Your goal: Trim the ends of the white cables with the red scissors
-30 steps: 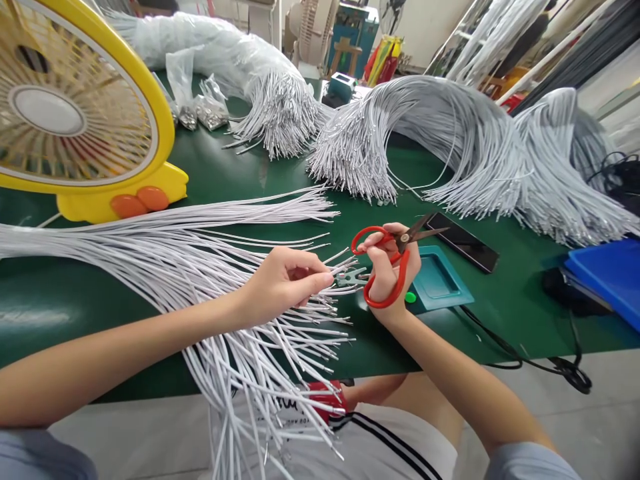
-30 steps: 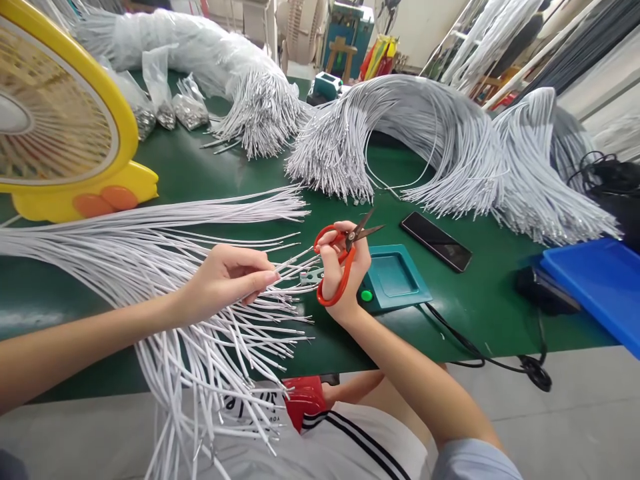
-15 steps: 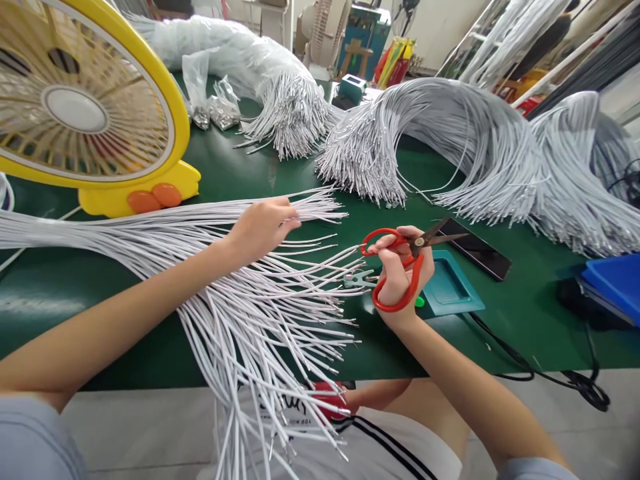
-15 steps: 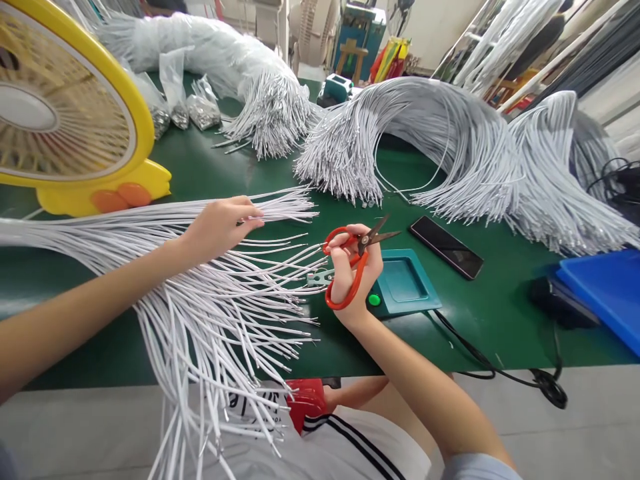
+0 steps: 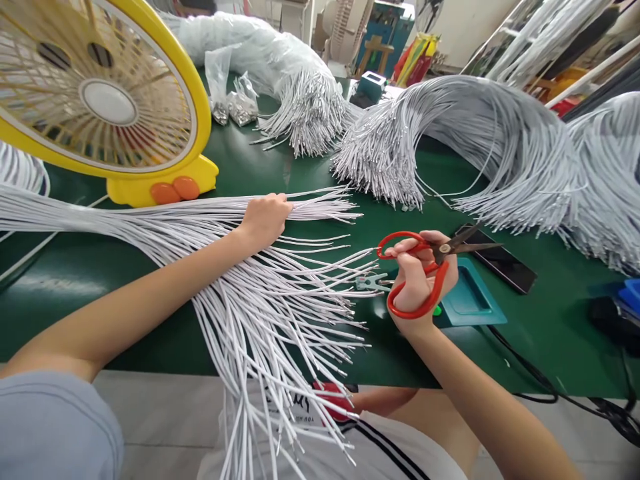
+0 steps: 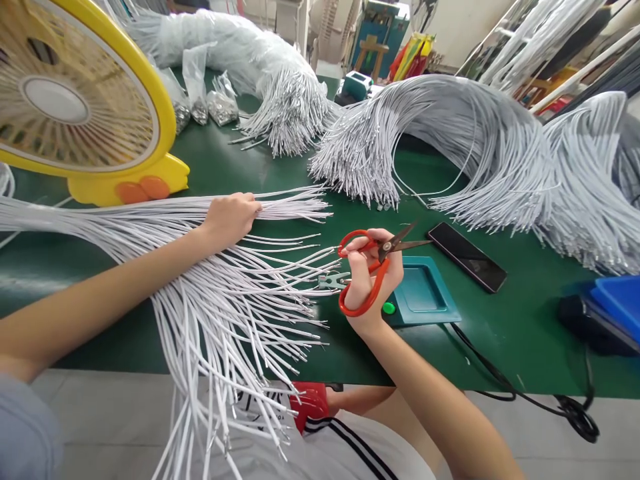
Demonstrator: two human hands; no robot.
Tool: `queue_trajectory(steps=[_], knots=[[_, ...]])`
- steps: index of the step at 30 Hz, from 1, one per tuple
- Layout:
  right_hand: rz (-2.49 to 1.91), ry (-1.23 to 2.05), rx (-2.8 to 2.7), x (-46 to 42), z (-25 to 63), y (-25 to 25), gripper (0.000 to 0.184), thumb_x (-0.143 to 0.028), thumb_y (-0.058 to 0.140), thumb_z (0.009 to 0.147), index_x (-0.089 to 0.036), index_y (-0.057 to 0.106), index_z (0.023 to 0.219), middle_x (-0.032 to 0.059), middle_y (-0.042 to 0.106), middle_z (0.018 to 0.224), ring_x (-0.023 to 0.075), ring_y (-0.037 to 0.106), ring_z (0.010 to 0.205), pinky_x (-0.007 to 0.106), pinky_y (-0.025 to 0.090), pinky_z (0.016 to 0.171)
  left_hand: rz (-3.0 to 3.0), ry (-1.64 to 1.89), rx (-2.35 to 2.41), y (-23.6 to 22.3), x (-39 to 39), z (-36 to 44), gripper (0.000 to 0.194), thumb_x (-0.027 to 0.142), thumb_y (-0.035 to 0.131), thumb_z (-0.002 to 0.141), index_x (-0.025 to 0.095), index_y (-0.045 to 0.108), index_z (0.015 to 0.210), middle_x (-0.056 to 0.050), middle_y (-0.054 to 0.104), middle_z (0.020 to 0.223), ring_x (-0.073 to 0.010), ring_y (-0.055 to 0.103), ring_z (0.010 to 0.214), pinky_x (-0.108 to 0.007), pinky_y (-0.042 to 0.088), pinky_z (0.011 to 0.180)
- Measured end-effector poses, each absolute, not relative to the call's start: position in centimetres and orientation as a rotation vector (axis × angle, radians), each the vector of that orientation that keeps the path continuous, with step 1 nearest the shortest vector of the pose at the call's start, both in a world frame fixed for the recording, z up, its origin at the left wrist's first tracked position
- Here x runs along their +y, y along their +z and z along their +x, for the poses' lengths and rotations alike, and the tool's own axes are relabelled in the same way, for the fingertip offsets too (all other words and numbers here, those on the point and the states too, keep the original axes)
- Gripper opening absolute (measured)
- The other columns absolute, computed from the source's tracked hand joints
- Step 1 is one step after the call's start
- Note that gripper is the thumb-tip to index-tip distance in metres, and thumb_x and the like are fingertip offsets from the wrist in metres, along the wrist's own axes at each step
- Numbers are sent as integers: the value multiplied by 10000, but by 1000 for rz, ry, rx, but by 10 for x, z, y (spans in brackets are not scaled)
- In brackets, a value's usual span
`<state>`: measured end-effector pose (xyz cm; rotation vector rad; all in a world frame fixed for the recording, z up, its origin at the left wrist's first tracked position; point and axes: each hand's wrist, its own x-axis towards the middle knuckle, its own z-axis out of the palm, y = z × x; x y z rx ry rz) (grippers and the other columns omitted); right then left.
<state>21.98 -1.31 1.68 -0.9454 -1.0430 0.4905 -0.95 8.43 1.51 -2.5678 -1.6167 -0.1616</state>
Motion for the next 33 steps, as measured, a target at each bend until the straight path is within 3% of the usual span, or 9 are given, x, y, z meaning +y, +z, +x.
queue_trajectory(steps=[6, 10, 12, 14, 17, 23, 25, 29, 33], knots=[[-929, 501, -1035, -13, 220, 17, 296, -113, 605, 708, -277, 593, 954, -29, 599, 699, 145, 572, 622, 335, 518, 634, -2545, -569, -1749, 24, 87, -8, 254, 149, 403, 860, 115, 643, 932, -136, 637, 930, -262, 584, 910, -336, 411, 716], [-919, 505, -1013, -14, 218, 18, 288, -100, 599, 703, -251, 584, 948, -37, 602, 692, 133, 575, 617, 320, 517, 639, -2867, -836, -1747, 46, 63, 2, 254, 256, 393, 923, 124, 608, 953, -56, 621, 719, -172, 548, 636, -278, 368, 590], [-921, 502, -1013, -14, 217, 20, 280, -97, 586, 703, -235, 572, 946, -43, 601, 689, 128, 582, 618, 319, 525, 647, -3275, -821, -1466, 59, 40, 10, 280, 295, 424, 928, 130, 626, 824, -30, 608, 680, -133, 527, 601, -247, 361, 569], [-933, 485, -1006, -14, 216, 22, 284, -93, 575, 695, -228, 558, 944, -50, 597, 682, 126, 586, 617, 316, 532, 644, -3580, -822, -1109, 72, 12, 17, 281, 227, 415, 933, 131, 620, 767, -16, 606, 667, -109, 523, 600, -226, 369, 566], [-952, 476, -1009, -14, 216, 23, 294, -93, 566, 690, -236, 550, 947, -54, 592, 675, 126, 584, 613, 313, 536, 641, -3786, -791, -703, 87, -27, 24, 212, 148, 443, 919, 133, 631, 822, -36, 656, 774, -110, 577, 693, -217, 433, 651], [-979, 502, -1054, -11, 219, 18, 289, -103, 576, 703, -245, 572, 955, -37, 586, 694, 134, 585, 628, 325, 544, 646, -3984, -558, -18, 99, -63, 21, 74, 149, 614, 817, 168, 644, 752, -34, 681, 770, -116, 612, 650, -232, 427, 473], [-969, 510, -1054, -11, 219, 17, 286, -105, 572, 712, -244, 570, 962, -35, 584, 695, 135, 584, 624, 325, 542, 643, -4029, -716, -161, 98, -54, 21, 101, 129, 605, 823, 149, 654, 738, -42, 676, 752, -108, 597, 642, -205, 452, 525], [-946, 514, -1077, -11, 219, 18, 287, -100, 578, 707, -235, 566, 960, -37, 596, 704, 133, 586, 615, 311, 533, 630, -3645, -1518, -1072, 84, -18, 25, 146, 147, 598, 825, 123, 680, 706, -36, 649, 667, -99, 540, 609, -205, 458, 566], [-961, 520, -1096, -13, 219, 19, 280, -111, 583, 712, -238, 560, 961, -41, 598, 711, 128, 593, 615, 305, 531, 636, -3352, -1841, -1485, 76, 5, 27, 126, 160, 625, 782, 87, 696, 709, -39, 643, 637, -87, 527, 576, -194, 441, 532]])
